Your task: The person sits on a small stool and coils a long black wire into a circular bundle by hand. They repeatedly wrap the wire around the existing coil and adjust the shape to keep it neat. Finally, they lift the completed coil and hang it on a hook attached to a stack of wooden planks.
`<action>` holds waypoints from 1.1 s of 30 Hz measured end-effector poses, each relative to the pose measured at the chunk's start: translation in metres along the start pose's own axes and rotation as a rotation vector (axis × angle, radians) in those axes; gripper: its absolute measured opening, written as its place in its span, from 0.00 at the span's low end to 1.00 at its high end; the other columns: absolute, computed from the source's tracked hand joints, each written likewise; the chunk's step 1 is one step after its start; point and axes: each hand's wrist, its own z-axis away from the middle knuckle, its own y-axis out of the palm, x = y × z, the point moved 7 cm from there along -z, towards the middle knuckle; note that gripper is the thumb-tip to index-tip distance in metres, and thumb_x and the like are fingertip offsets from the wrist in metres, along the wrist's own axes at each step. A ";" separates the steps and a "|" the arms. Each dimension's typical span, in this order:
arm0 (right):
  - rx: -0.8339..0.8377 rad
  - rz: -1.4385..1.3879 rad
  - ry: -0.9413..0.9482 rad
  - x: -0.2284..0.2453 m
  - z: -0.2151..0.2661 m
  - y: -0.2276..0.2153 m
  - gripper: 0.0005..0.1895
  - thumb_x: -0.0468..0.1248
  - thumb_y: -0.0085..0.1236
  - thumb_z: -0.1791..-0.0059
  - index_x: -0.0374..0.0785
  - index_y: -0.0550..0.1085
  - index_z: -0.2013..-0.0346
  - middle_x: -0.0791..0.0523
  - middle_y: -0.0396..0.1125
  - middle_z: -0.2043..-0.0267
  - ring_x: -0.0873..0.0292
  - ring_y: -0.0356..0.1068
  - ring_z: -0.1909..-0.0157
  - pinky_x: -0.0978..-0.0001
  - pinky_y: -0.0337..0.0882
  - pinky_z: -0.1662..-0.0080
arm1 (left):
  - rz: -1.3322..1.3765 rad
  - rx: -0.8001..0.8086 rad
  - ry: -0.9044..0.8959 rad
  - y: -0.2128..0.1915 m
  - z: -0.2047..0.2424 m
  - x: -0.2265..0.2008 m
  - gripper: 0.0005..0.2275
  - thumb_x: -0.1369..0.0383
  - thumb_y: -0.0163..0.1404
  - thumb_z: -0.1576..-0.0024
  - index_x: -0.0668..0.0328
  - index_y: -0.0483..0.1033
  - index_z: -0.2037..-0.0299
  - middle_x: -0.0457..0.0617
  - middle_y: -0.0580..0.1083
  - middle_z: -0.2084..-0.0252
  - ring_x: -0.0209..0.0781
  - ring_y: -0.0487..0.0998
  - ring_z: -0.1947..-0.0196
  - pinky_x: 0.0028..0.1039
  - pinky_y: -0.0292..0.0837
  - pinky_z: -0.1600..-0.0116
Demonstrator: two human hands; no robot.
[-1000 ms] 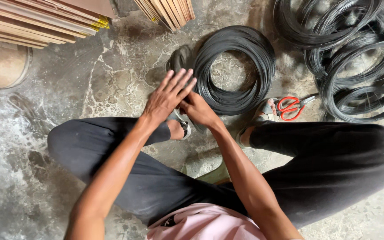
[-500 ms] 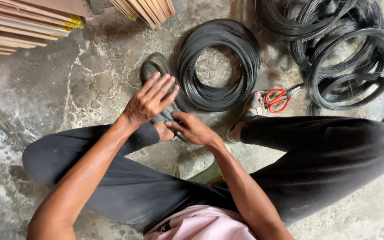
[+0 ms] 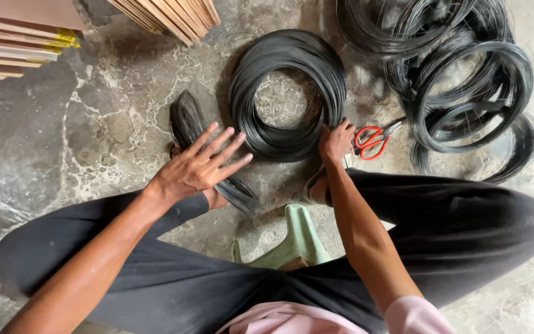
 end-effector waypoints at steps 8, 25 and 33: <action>0.167 0.260 -0.019 -0.013 -0.004 0.029 0.16 0.44 0.56 0.55 0.38 0.63 0.64 0.51 0.61 0.62 0.48 0.65 0.57 0.53 0.71 0.60 | 0.190 0.286 0.022 0.042 -0.004 -0.011 0.13 0.73 0.47 0.51 0.57 0.72 0.55 0.59 0.68 0.47 0.53 0.68 0.46 0.52 0.53 0.37; 0.104 0.014 -0.151 -0.022 -0.001 0.028 0.22 0.45 0.45 0.52 0.27 0.61 0.56 0.40 0.65 0.66 0.37 0.67 0.61 0.44 0.65 0.57 | 0.088 0.306 0.019 0.091 0.022 0.010 0.12 0.70 0.49 0.52 0.50 0.73 0.58 0.56 0.70 0.50 0.52 0.68 0.46 0.53 0.49 0.36; 0.156 -0.125 -0.066 -0.025 0.016 0.015 0.21 0.46 0.44 0.53 0.41 0.57 0.50 0.43 0.66 0.65 0.36 0.66 0.59 0.43 0.63 0.55 | 0.057 0.400 0.034 0.094 0.038 -0.001 0.10 0.68 0.52 0.55 0.45 0.77 0.62 0.52 0.72 0.52 0.47 0.70 0.48 0.47 0.50 0.35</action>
